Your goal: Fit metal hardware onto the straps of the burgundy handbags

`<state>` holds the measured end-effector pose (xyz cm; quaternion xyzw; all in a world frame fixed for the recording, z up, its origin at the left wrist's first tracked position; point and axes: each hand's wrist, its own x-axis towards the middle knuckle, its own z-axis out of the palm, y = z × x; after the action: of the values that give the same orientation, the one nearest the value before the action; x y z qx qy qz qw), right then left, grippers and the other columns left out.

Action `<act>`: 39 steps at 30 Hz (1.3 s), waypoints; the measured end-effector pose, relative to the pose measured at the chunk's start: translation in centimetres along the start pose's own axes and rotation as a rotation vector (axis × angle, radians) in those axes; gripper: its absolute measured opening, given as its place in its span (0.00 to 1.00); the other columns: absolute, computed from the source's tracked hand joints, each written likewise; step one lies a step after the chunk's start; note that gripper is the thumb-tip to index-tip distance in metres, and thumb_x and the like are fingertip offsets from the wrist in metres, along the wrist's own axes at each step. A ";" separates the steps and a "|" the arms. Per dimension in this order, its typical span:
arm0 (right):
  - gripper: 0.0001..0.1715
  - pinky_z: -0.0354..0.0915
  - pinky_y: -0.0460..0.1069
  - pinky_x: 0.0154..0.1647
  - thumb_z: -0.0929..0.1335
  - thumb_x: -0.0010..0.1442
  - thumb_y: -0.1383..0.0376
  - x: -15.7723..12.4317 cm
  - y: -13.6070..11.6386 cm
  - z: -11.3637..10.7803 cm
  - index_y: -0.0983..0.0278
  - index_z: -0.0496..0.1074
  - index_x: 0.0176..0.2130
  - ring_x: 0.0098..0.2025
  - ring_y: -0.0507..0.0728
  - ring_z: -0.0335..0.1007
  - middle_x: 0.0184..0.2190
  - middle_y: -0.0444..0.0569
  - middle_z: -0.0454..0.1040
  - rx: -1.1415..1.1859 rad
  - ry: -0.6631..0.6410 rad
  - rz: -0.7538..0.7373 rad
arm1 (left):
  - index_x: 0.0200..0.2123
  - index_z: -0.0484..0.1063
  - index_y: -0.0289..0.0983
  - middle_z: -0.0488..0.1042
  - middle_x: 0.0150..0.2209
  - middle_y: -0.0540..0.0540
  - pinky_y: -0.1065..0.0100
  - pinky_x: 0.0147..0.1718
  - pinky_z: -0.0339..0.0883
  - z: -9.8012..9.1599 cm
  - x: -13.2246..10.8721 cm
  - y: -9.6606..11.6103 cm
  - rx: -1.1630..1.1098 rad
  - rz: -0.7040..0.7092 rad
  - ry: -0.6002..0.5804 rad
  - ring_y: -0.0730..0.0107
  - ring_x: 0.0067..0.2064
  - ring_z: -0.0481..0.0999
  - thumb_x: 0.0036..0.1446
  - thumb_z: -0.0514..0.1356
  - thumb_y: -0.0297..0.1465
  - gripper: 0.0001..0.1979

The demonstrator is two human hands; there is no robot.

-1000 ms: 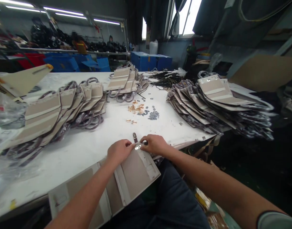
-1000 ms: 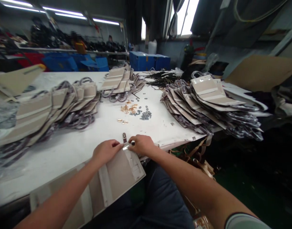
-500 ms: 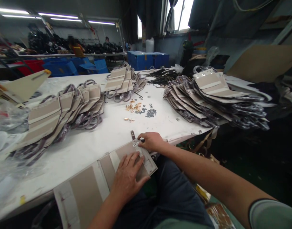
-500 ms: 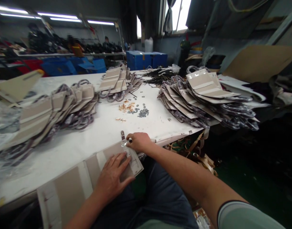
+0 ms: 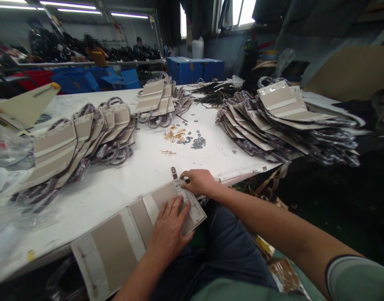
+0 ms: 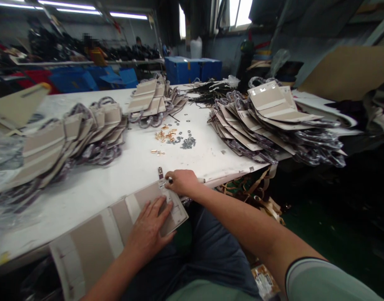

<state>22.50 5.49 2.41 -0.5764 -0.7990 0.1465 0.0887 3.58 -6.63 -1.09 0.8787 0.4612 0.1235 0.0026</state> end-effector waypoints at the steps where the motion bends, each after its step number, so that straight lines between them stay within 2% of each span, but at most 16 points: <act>1: 0.22 0.68 0.51 0.45 0.70 0.62 0.48 0.0 0.0 0.0 0.48 0.78 0.55 0.49 0.61 0.79 0.50 0.45 0.83 0.000 0.002 -0.001 | 0.66 0.69 0.39 0.66 0.69 0.33 0.41 0.71 0.55 -0.2 0.1 0.0 -0.005 -0.004 -0.004 0.41 0.70 0.64 0.53 0.70 0.39 0.37; 6: 0.24 0.68 0.51 0.46 0.71 0.62 0.49 -0.2 0.2 -0.4 0.48 0.77 0.56 0.49 0.61 0.79 0.49 0.45 0.83 0.007 -0.016 -0.012 | 0.65 0.71 0.38 0.68 0.68 0.33 0.40 0.70 0.56 -0.6 0.3 0.0 -0.023 -0.011 -0.016 0.40 0.69 0.66 0.52 0.71 0.41 0.38; 10: 0.32 0.69 0.51 0.47 0.73 0.58 0.51 -0.9 0.7 -0.8 0.51 0.75 0.61 0.49 0.61 0.78 0.50 0.46 0.82 0.045 -0.069 -0.086 | 0.66 0.70 0.39 0.67 0.68 0.33 0.40 0.71 0.55 -0.1 0.0 -0.3 -0.037 0.014 0.015 0.41 0.70 0.65 0.55 0.69 0.42 0.36; 14: 0.34 0.69 0.51 0.49 0.74 0.58 0.54 -1.6 1.3 -0.7 0.53 0.74 0.62 0.51 0.62 0.78 0.53 0.48 0.81 0.065 -0.077 -0.139 | 0.66 0.70 0.38 0.67 0.69 0.32 0.40 0.71 0.54 0.5 -0.2 -0.4 -0.036 0.021 0.062 0.41 0.70 0.64 0.57 0.67 0.41 0.35; 18: 0.38 0.68 0.50 0.46 0.75 0.56 0.53 -1.8 1.5 -0.5 0.52 0.72 0.64 0.48 0.61 0.79 0.48 0.47 0.82 0.109 -0.136 -0.115 | 0.65 0.71 0.37 0.67 0.68 0.32 0.41 0.70 0.55 0.7 -0.2 -0.4 -0.044 0.012 0.074 0.41 0.70 0.65 0.56 0.67 0.41 0.34; 23: 0.38 0.67 0.49 0.41 0.76 0.55 0.53 -1.6 1.7 -0.4 0.51 0.72 0.63 0.43 0.60 0.79 0.43 0.45 0.83 0.148 -0.134 -0.094 | 0.65 0.71 0.37 0.68 0.68 0.34 0.41 0.70 0.56 0.4 0.0 -0.4 -0.045 0.005 0.064 0.42 0.70 0.65 0.57 0.67 0.43 0.35; 28: 0.37 0.66 0.49 0.43 0.76 0.55 0.54 -1.4 1.9 -0.3 0.50 0.73 0.62 0.44 0.59 0.78 0.44 0.45 0.82 0.184 -0.149 -0.080 | 0.64 0.72 0.37 0.69 0.67 0.34 0.40 0.68 0.56 0.1 0.3 -0.3 -0.021 0.008 0.066 0.41 0.68 0.67 0.56 0.68 0.43 0.34; 33: 0.35 0.64 0.49 0.40 0.76 0.56 0.54 -1.3 1.9 -0.2 0.50 0.72 0.62 0.42 0.59 0.77 0.41 0.44 0.82 0.169 -0.137 -0.067 | 0.61 0.74 0.34 0.74 0.62 0.33 0.44 0.66 0.59 0.1 -0.2 -0.9 -0.079 0.021 0.145 0.41 0.64 0.71 0.54 0.70 0.48 0.36; 36: 0.35 0.62 0.49 0.38 0.76 0.56 0.53 -1.2 1.9 -0.2 0.49 0.72 0.61 0.41 0.59 0.76 0.39 0.44 0.81 0.172 -0.143 -0.067 | 0.51 0.80 0.35 0.81 0.49 0.36 0.48 0.55 0.67 -0.2 -0.2 -1.0 -0.133 -0.115 0.155 0.46 0.52 0.77 0.61 0.64 0.48 0.24; 39: 0.35 0.60 0.48 0.37 0.76 0.55 0.53 -1.1 2.0 -0.4 0.49 0.72 0.61 0.40 0.59 0.76 0.39 0.44 0.80 0.178 -0.154 -0.066 | 0.43 0.83 0.42 0.83 0.37 0.44 0.56 0.40 0.68 -0.7 1.0 -0.6 -0.247 -0.418 -0.003 0.54 0.40 0.80 0.66 0.58 0.44 0.16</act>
<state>24.79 5.10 2.09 -0.5265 -0.8059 0.2577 0.0827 3.48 -5.56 -0.22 0.7575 0.6143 0.1745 0.1360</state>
